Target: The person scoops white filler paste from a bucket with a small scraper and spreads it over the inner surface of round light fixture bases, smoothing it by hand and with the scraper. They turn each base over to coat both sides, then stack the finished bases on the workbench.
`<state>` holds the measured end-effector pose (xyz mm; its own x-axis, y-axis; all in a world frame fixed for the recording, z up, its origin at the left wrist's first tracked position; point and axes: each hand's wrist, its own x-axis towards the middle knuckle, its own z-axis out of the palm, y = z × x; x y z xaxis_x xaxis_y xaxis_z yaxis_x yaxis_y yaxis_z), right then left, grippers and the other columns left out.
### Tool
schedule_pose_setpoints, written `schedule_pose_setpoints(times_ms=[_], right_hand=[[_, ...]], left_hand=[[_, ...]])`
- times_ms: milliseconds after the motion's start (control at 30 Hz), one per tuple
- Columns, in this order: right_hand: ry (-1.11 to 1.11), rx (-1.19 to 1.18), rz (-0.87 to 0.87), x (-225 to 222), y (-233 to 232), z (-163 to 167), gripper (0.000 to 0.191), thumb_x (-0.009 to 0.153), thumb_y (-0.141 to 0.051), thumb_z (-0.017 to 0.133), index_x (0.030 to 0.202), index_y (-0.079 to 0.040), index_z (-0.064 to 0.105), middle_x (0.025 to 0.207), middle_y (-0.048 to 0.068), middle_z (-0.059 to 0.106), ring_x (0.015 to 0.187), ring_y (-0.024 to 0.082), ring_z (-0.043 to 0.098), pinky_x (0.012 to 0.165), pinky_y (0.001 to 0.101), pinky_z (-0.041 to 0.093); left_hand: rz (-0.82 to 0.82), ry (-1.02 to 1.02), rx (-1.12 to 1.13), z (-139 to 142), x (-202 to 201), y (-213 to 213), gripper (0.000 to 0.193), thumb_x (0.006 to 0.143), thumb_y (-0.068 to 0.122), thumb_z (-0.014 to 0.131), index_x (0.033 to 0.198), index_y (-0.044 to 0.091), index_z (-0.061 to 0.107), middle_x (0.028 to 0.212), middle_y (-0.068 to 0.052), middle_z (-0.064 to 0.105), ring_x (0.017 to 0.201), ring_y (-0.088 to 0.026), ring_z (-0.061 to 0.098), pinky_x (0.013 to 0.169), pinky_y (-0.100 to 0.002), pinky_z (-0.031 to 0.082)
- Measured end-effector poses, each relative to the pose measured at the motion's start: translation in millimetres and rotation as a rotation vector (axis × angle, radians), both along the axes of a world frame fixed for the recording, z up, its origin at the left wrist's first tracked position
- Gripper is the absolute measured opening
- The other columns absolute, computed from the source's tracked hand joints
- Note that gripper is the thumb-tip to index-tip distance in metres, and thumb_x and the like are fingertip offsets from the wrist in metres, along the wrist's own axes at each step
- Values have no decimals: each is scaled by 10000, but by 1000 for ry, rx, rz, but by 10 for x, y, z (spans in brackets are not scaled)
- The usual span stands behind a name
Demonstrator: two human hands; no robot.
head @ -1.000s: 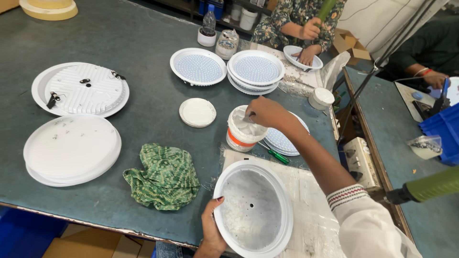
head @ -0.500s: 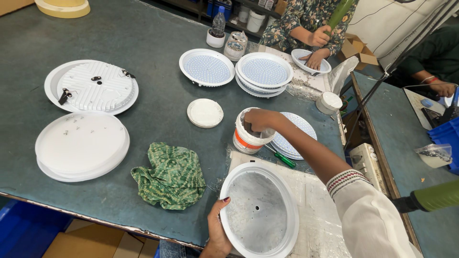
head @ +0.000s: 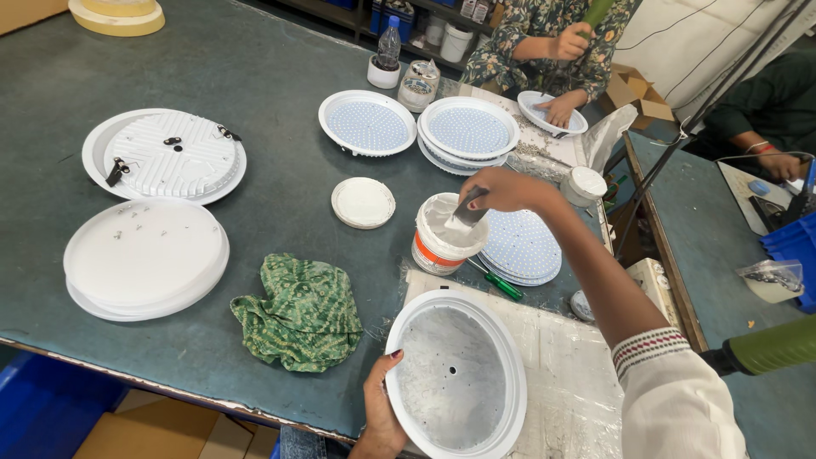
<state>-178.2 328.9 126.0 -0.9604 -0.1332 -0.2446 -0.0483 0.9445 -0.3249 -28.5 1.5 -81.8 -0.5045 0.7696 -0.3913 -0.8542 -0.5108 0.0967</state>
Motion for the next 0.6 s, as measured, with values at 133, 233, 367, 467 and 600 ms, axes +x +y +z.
schedule_pose_setpoints(times_ms=[133, 233, 367, 467, 600], right_hand=[[100, -118, -21, 184, -6, 120, 248, 857, -84, 702, 1099, -51, 747, 1003, 82, 766, 939, 177, 680, 867, 337, 524], [78, -237, -98, 364, -2, 173, 243, 895, -78, 673, 1127, -46, 735, 1007, 67, 755, 941, 155, 655, 862, 337, 523], [113, -331, -165, 600, -13, 190, 226, 935, -78, 658, 1146, -42, 731, 992, 54, 747, 911, 145, 682, 807, 305, 538], [120, -433, -255, 772, -76, 151, 233, 965, -58, 636, 1181, -41, 721, 995, 61, 727, 873, 154, 674, 767, 312, 565], [241, -584, -227, 1097, -236, 97, 249, 967, -27, 611, 1197, -23, 705, 1074, 53, 738, 943, 132, 672, 822, 320, 600]], left_hand=[[22, 12, -3, -7, -1, -9, 664, 784, 394, 621, 1276, -51, 615, 1148, -240, 704, 1036, -365, 681, 923, -476, 530], [45, 19, 0, -24, -6, -18, 667, 785, 400, 619, 1283, -45, 609, 1153, -239, 699, 1039, -366, 677, 924, -483, 528], [59, 15, -29, -7, -22, -37, 667, 791, 414, 618, 1292, -26, 609, 1169, -227, 696, 1056, -363, 671, 935, -486, 521], [75, 23, -56, 66, -30, -52, 677, 812, 445, 607, 1309, -15, 609, 1197, -224, 695, 1080, -359, 668, 953, -482, 513], [79, 26, -15, 206, -41, -78, 665, 852, 474, 568, 1329, 12, 609, 1245, -194, 694, 1121, -343, 658, 987, -471, 498]])
